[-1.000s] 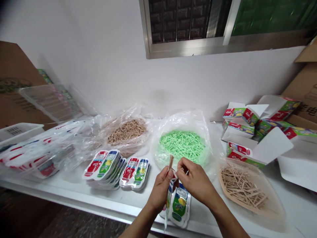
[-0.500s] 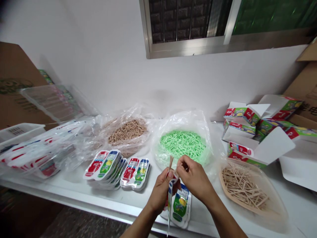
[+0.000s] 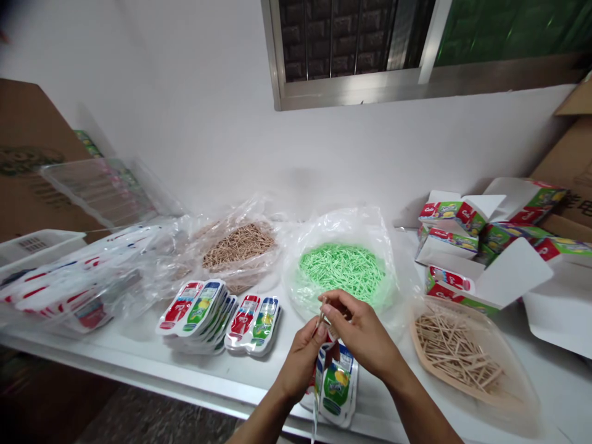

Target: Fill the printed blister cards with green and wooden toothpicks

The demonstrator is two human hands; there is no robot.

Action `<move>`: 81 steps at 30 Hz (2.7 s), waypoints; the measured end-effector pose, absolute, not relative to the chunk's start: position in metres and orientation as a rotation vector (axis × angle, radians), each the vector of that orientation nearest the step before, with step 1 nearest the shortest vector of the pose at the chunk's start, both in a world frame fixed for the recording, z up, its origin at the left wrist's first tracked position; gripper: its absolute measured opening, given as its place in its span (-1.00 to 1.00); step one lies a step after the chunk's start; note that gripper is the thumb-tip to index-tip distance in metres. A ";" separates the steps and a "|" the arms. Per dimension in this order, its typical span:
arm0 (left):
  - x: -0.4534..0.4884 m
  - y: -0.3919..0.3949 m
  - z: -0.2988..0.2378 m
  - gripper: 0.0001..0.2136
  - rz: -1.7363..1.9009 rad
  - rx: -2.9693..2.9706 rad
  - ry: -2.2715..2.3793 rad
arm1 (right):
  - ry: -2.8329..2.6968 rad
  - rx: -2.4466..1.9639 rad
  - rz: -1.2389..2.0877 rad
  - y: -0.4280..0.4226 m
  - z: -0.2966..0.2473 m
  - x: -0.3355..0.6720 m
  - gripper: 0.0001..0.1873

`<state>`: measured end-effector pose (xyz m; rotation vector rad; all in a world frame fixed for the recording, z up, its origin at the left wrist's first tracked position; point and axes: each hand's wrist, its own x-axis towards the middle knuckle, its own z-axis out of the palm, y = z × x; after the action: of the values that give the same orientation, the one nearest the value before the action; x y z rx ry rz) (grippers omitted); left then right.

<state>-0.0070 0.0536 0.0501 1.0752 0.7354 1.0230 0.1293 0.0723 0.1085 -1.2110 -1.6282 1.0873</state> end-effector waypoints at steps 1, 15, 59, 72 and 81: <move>-0.008 0.053 0.051 -0.69 1.024 1.084 0.740 | -1.646 -1.206 1.078 0.072 0.110 0.129 -0.77; -0.045 0.062 0.064 -0.76 1.231 1.280 0.945 | -1.813 -1.319 1.027 0.061 0.093 0.150 -0.64; -0.170 0.131 0.065 -0.54 0.680 2.061 2.023 | -1.685 -1.202 1.562 0.162 0.013 0.009 -0.61; -0.167 0.129 0.019 -0.71 0.148 2.272 2.176 | -2.076 -1.603 1.234 0.175 -0.036 -0.010 -0.62; -0.141 0.109 0.028 -0.82 0.251 2.356 2.150 | -2.180 -1.636 1.127 0.169 -0.032 -0.008 -0.45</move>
<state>-0.1408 0.1095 0.0279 2.3556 2.1499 0.2515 -0.0077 0.1686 -0.0323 -1.6361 -2.1801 1.1265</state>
